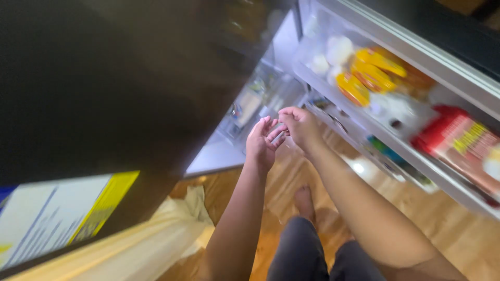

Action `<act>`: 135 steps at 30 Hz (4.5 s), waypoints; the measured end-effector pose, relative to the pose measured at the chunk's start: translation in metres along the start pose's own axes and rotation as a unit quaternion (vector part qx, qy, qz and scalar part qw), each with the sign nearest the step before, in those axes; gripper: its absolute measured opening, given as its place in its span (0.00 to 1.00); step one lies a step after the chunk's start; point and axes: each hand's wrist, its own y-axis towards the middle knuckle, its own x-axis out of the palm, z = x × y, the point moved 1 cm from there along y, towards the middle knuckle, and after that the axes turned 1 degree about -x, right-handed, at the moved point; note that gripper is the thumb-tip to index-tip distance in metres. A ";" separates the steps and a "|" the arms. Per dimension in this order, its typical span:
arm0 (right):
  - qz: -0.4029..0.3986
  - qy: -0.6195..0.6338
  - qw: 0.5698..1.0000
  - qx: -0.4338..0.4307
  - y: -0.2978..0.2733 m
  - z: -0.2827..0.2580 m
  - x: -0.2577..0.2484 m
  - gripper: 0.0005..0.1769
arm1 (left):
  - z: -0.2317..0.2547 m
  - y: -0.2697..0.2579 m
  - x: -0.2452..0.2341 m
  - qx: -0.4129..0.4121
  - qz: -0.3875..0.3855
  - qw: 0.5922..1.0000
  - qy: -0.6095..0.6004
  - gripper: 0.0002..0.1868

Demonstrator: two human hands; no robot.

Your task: The person takes a bottle from the fridge, places it on a table, opens a food container, and arranges plates and utensils on several dining tables.

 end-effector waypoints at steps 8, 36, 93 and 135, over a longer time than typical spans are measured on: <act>-0.012 -0.016 0.999 -0.047 0.115 0.044 0.064 0.13 | 0.022 0.127 -0.041 0.045 0.072 0.996 -0.024 0.17; 0.050 -0.123 0.988 -0.077 0.113 0.062 0.114 0.16 | 0.021 0.145 -0.079 0.171 0.058 0.977 -0.111 0.23; 0.218 -0.798 0.546 -0.131 -0.407 -0.238 -0.183 0.51 | -0.154 -0.412 0.179 -0.220 0.030 0.942 -0.252 0.39; 0.040 -0.601 0.653 -0.459 -0.333 -0.041 0.259 0.34 | 0.115 -0.389 -0.165 -0.114 0.079 0.941 -0.309 0.33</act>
